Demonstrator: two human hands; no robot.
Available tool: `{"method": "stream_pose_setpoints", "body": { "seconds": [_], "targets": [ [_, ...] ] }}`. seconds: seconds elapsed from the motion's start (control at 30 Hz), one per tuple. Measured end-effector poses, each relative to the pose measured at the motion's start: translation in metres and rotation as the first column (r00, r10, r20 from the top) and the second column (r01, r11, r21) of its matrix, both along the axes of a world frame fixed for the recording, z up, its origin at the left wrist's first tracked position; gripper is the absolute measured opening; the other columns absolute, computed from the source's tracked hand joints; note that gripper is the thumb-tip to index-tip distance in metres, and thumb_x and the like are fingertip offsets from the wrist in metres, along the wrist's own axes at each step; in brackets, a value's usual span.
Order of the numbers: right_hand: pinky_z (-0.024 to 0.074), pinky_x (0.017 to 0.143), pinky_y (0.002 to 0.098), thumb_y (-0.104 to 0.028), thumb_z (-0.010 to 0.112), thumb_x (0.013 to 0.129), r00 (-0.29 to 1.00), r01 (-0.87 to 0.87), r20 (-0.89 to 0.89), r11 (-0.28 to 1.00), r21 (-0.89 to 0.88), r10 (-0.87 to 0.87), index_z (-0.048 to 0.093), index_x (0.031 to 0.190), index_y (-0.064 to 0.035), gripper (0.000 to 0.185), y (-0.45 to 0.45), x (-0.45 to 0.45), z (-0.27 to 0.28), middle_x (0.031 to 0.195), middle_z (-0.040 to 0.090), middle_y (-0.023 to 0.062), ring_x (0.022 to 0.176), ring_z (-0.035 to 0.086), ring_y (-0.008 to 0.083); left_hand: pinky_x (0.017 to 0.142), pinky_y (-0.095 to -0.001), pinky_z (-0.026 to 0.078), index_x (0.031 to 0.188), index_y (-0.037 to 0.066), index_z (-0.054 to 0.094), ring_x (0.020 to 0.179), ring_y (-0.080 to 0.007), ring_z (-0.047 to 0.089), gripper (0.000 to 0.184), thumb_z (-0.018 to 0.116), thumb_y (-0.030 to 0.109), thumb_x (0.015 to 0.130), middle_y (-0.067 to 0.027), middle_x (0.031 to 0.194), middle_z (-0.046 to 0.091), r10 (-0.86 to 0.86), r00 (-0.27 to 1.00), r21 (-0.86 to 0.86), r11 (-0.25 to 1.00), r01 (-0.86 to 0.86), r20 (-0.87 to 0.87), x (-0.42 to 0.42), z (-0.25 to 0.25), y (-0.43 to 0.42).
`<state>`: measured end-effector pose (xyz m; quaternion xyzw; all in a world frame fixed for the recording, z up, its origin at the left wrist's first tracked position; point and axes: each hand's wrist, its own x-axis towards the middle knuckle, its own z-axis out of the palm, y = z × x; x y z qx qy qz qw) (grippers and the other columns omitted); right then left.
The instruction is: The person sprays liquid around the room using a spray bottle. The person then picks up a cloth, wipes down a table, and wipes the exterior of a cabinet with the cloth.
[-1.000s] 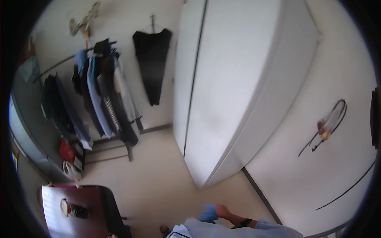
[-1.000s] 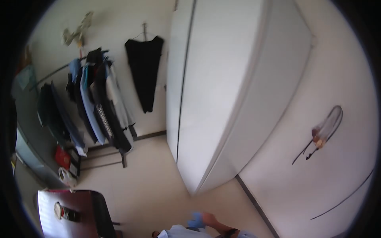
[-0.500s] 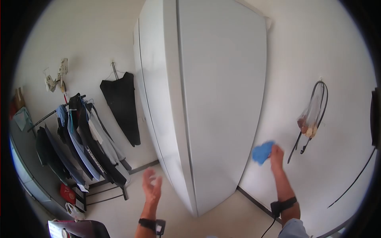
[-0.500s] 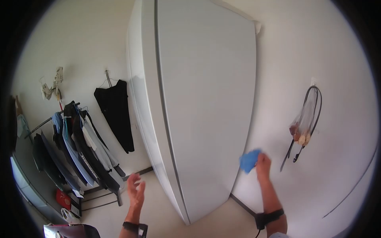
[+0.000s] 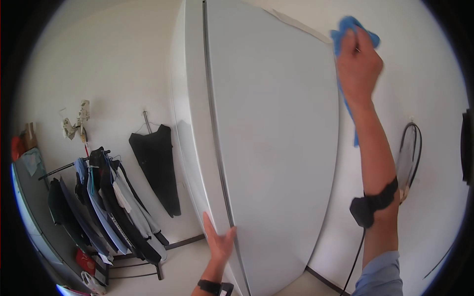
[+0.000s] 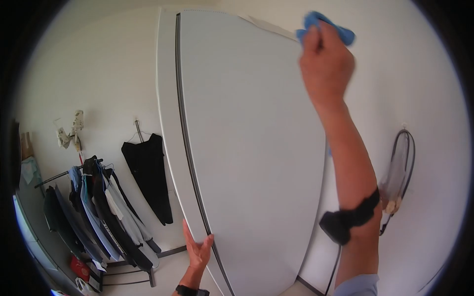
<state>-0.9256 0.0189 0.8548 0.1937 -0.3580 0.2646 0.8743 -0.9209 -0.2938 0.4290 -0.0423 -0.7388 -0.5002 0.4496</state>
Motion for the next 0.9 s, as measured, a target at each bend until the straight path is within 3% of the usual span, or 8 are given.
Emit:
{"method": "stream_pose_setpoints", "body": {
  "seconds": [0.13,0.2,0.27,0.3,0.5,0.67,0.8,0.9],
  "targets": [
    [0.0485,0.058,0.0433,-0.017,0.059,0.087,0.991,0.053,-0.127,0.989,0.136,-0.035,0.062,0.089,-0.0097,0.008,-0.065,-0.043,0.046,0.077,0.065,0.0077,0.070,0.062,0.0324,0.114,-0.0415,0.027,0.148,-0.008,0.014,0.139,-0.0400,0.030,0.102,0.078,0.015,0.073,-0.0281,0.149,0.028,0.010,0.999,-0.072,0.997,-0.012,-0.034,0.003,0.001,-0.005],
    [0.0486,0.061,0.0434,-0.016,0.057,0.087,0.999,0.020,-0.040,0.954,0.298,-0.008,0.062,0.093,-0.0128,0.008,-0.098,-0.069,0.062,0.086,0.066,0.0067,0.077,0.063,0.0305,0.114,-0.0415,0.028,0.148,-0.008,0.015,0.139,-0.0398,0.030,0.102,0.079,0.016,0.072,-0.0277,0.148,0.030,0.025,0.999,-0.056,0.998,-0.024,0.021,0.005,-0.001,-0.006],
    [0.0508,0.082,0.0447,-0.018,0.054,0.093,0.936,-0.185,0.351,0.843,0.505,-0.005,0.059,0.118,-0.0083,0.027,-0.130,-0.075,0.067,0.106,0.065,0.0160,0.096,0.062,0.0358,0.114,-0.0412,0.027,0.148,-0.008,0.016,0.138,-0.0394,0.031,0.103,0.080,0.017,0.071,-0.0266,0.147,0.031,0.057,0.998,-0.130,0.990,-0.053,0.022,0.004,0.000,-0.009],
    [0.0482,0.088,0.0454,-0.019,0.053,0.093,0.961,-0.125,0.276,0.840,0.528,-0.030,0.058,0.121,-0.0077,0.030,-0.147,-0.086,0.070,0.112,0.063,0.0171,0.103,0.059,0.0368,0.114,-0.0411,0.027,0.148,-0.008,0.016,0.138,-0.0394,0.031,0.103,0.080,0.018,0.071,-0.0264,0.147,0.031,0.065,0.997,-0.153,0.987,-0.058,0.044,0.007,0.005,-0.008],
    [0.0334,0.110,0.0471,-0.028,0.044,0.096,0.998,0.030,0.027,0.846,0.533,-0.052,0.056,0.125,-0.0028,0.040,-0.192,-0.111,0.113,0.132,0.054,0.0204,0.129,0.044,0.0383,0.109,-0.0419,0.032,0.146,-0.005,0.024,0.130,-0.0375,0.040,0.094,0.076,0.011,0.069,-0.0238,0.139,0.039,0.095,0.994,-0.153,0.984,-0.087,0.046,0.009,0.008,0.000],
    [0.0283,0.115,0.0455,-0.037,0.032,0.101,0.989,-0.040,0.143,0.842,0.538,-0.044,0.056,0.129,-0.0060,0.049,-0.181,-0.121,0.142,0.137,0.051,0.0175,0.136,0.038,0.0360,0.101,-0.0404,0.040,0.145,-0.001,0.027,0.120,-0.0303,0.048,0.090,0.071,0.006,0.066,-0.0192,0.131,0.045,0.038,0.999,-0.040,0.999,-0.037,0.013,0.016,0.026,0.011],
    [0.0272,0.116,0.0451,-0.038,0.030,0.101,0.978,-0.033,0.189,0.820,0.571,-0.092,0.056,0.129,-0.0061,0.050,-0.151,-0.138,0.133,0.140,0.050,0.0163,0.138,0.035,0.0339,0.072,-0.0335,0.054,0.137,-0.005,0.037,0.091,-0.0194,0.060,0.062,0.069,0.008,0.086,-0.0134,0.110,0.059,0.142,0.988,0.085,0.987,-0.136,-0.060,-0.016,-0.047,-0.007],
    [0.0268,0.116,0.0444,-0.038,0.028,0.101,0.976,-0.025,0.194,0.840,0.542,-0.096,0.056,0.130,-0.0065,0.051,-0.131,-0.161,0.130,0.140,0.050,0.0159,0.139,0.034,0.0333,0.081,-0.0350,0.052,0.140,-0.007,0.033,0.100,-0.0205,0.059,0.069,0.071,0.011,0.084,-0.0157,0.117,0.058,0.026,1.000,0.195,0.980,-0.029,0.017,0.003,-0.024,0.001]
  ]
}}
